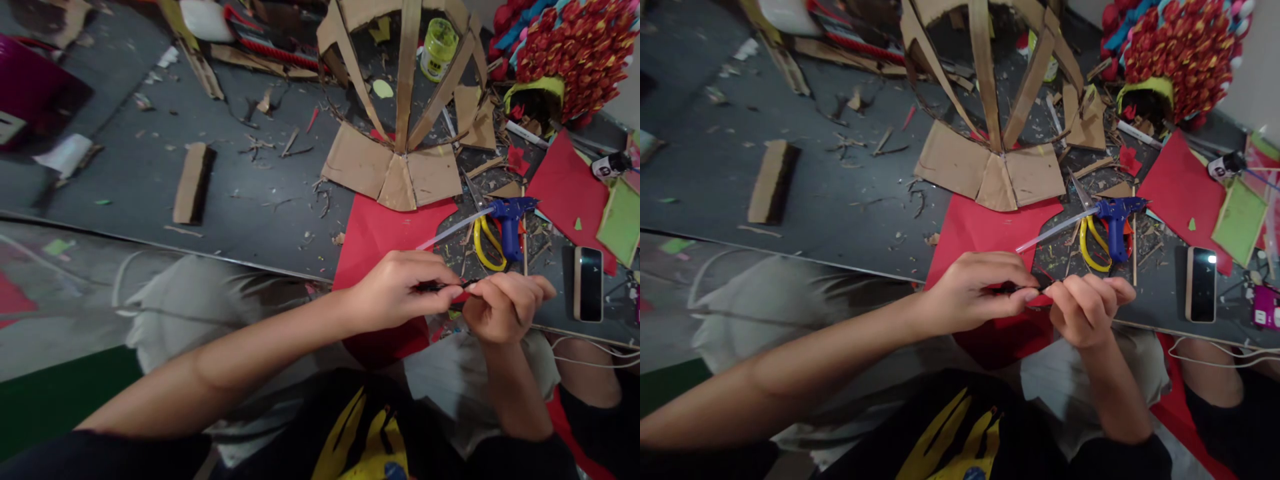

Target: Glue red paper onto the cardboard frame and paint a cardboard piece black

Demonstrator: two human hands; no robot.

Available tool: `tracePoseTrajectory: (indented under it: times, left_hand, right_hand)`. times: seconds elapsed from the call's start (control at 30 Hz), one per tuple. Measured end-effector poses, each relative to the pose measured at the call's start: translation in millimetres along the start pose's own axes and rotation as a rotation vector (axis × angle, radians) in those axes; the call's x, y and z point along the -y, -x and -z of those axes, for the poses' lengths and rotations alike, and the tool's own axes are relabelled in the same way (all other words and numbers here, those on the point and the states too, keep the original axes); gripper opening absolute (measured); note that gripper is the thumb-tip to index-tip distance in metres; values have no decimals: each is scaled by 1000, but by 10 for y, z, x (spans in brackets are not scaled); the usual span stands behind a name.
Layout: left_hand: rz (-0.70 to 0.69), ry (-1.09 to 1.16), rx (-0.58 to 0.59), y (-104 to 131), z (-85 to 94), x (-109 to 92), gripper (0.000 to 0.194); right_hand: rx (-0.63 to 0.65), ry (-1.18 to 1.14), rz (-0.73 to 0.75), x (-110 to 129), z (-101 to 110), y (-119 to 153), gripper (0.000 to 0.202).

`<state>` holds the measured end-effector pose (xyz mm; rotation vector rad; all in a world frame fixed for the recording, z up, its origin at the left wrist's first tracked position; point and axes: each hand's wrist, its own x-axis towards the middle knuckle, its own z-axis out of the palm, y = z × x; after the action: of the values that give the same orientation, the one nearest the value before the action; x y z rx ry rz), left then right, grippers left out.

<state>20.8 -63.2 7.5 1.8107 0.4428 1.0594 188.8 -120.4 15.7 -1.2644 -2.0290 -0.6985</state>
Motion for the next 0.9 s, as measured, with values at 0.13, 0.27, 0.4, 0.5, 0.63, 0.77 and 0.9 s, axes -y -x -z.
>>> tracePoseTrajectory:
  times: [0.13, 0.27, 0.4, 0.5, 0.63, 0.77, 0.9]
  left_hand:
    - [125, 159, 0, -5, -21, -29, 10]
    - [283, 300, 18, -1, -46, -65, 15]
    - [445, 474, 18, 10, -78, -74, 17]
    - [531, 574, 13, 9, -95, -64, 20]
    - [568, 641, 1, 0, -99, -45, 22]
    - [561, 641, -25, -8, -84, -29, 19]
    - [476, 511, -62, -22, -60, -34, 17]
  right_hand:
    - [-28, -14, 9, -11, -25, 29, 10]
    - [-105, -67, 9, -22, -92, 75, 11]
    - [-149, -115, -25, -22, -155, 101, 12]
    - [-151, -113, -32, -18, -179, 96, 11]
    - [-143, -114, -37, -6, -184, 74, 14]
    - [-145, -151, -20, -3, -177, 67, 13]
    - [-150, -205, -40, -29, -175, 76, 13]
